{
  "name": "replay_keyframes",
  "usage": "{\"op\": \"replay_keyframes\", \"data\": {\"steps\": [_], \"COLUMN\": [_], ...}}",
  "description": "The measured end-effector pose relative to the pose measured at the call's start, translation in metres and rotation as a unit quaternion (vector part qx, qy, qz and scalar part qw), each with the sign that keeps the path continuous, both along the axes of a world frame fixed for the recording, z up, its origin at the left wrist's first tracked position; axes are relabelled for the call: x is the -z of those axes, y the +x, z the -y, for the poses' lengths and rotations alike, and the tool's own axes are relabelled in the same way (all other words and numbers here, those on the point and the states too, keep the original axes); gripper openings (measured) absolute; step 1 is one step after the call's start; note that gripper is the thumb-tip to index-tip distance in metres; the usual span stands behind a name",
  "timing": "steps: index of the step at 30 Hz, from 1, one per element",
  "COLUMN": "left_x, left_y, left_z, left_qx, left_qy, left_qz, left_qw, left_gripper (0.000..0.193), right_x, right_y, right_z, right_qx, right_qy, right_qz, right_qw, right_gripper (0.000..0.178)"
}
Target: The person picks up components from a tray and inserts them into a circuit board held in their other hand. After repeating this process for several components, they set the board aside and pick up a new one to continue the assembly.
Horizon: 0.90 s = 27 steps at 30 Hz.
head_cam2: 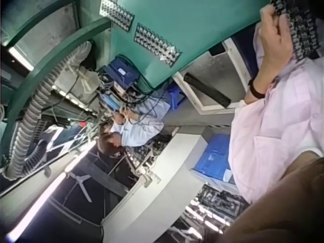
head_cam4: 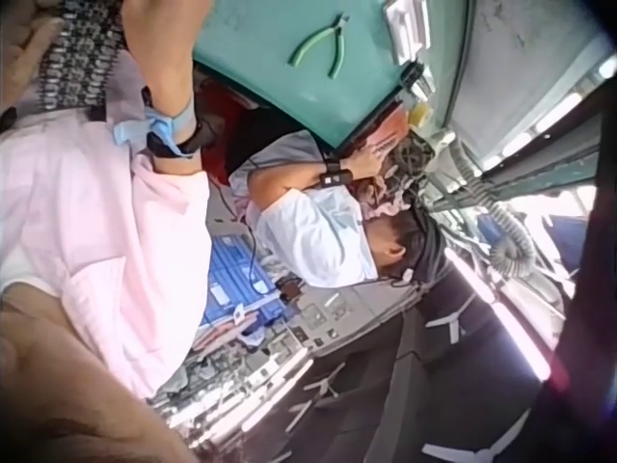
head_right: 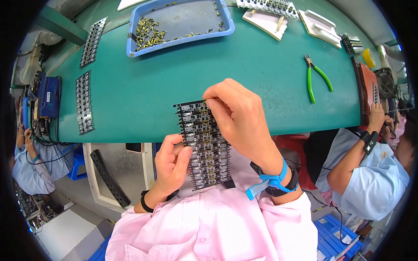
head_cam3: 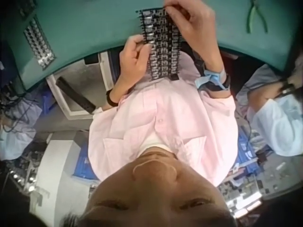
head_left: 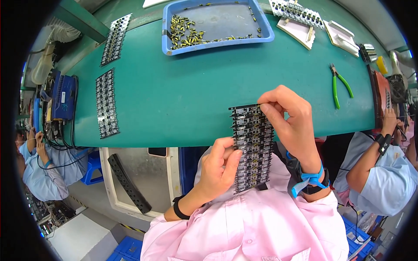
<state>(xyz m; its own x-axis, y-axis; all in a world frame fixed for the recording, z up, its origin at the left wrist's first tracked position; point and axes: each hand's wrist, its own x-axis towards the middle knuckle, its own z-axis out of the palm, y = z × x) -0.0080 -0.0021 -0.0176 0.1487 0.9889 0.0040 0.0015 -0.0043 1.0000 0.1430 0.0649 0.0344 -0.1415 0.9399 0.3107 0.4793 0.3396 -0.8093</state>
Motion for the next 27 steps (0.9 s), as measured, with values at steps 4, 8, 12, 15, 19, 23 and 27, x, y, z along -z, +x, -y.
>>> {"op": "replay_keyframes", "data": {"steps": [4,8,12,15,19,23,27], "left_x": [-0.005,-0.002,0.002,0.003,0.004,0.001,0.002], "left_y": [-0.003,-0.007,-0.009,-0.01,-0.011,-0.013,-0.014], "left_z": [-0.002,-0.001,0.0,0.001,0.003,0.002,0.002], "left_qx": [0.007,0.006,0.011,0.016,0.015,0.022,0.024], "left_qy": [0.032,0.04,0.04,0.046,0.045,0.055,0.067], "left_qz": [-0.031,-0.048,-0.046,-0.032,-0.038,-0.042,-0.057], "left_qw": [0.999,0.998,0.998,0.998,0.998,0.997,0.996], "left_gripper": [0.013,0.013,0.013,0.013,0.012,0.011,0.011], "right_x": [0.002,0.003,0.004,0.004,0.006,0.006,0.008], "right_y": [-0.005,-0.009,-0.012,-0.013,-0.015,-0.017,-0.019], "right_z": [0.0,0.001,0.002,0.003,0.003,0.004,0.004], "right_qx": [0.002,0.0,0.004,0.009,0.003,0.013,0.014], "right_qy": [0.025,0.019,0.003,-0.001,-0.002,-0.01,-0.007], "right_qz": [0.03,0.033,0.026,0.03,0.036,0.049,0.048], "right_qw": [0.999,0.999,1.0,1.0,0.999,0.999,0.999], "right_gripper": [0.005,0.004,0.003,0.005,0.007,0.008,0.008]}}
